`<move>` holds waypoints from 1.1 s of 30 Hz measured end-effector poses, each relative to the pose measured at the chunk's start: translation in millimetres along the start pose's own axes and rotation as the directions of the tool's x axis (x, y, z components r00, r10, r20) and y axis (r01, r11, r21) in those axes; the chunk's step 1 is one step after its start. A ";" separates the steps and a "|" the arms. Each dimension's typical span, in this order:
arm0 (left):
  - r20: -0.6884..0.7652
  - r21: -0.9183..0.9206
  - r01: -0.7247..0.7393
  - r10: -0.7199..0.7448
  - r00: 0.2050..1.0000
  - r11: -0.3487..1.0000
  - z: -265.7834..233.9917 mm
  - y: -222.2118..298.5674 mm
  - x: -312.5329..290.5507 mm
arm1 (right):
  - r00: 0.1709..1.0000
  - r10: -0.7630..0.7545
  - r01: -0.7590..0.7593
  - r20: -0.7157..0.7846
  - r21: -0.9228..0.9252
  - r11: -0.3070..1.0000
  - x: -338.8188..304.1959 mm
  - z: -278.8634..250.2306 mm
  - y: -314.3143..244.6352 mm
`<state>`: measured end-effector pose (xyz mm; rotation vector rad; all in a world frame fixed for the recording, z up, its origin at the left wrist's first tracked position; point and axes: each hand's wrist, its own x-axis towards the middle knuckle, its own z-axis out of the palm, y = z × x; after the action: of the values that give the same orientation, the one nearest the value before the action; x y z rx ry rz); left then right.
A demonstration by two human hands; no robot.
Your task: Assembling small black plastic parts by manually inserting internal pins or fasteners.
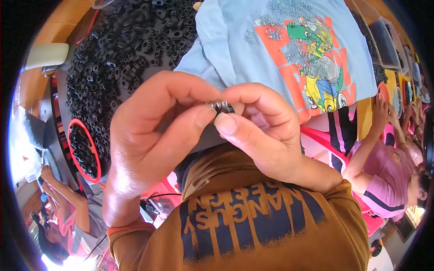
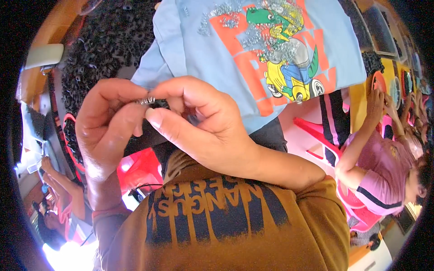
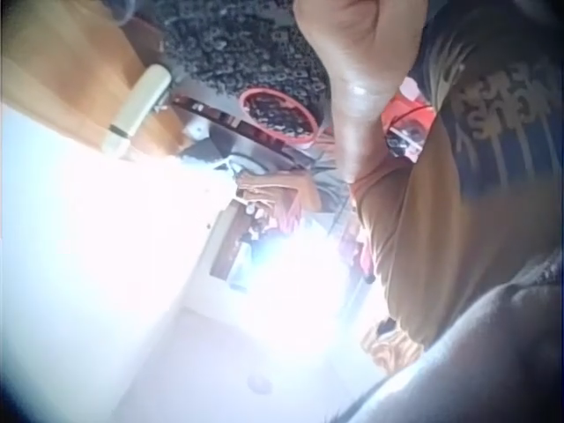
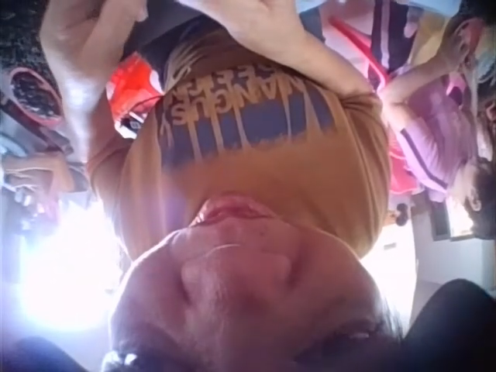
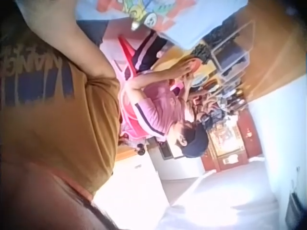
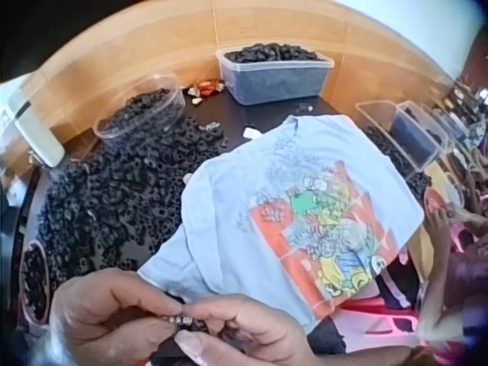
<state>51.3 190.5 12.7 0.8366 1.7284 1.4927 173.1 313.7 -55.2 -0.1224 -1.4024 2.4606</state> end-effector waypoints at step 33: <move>0.072 0.263 -0.152 0.138 0.988 0.953 30.6 -4.2 38.8 | 0.973 0.018 -0.063 -0.231 -0.187 0.980 12.2 -31.7 -50.3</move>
<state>55.4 238.7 2.1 1.1548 1.8896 1.3319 179.7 367.5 -27.8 -0.4658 -1.5441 2.2505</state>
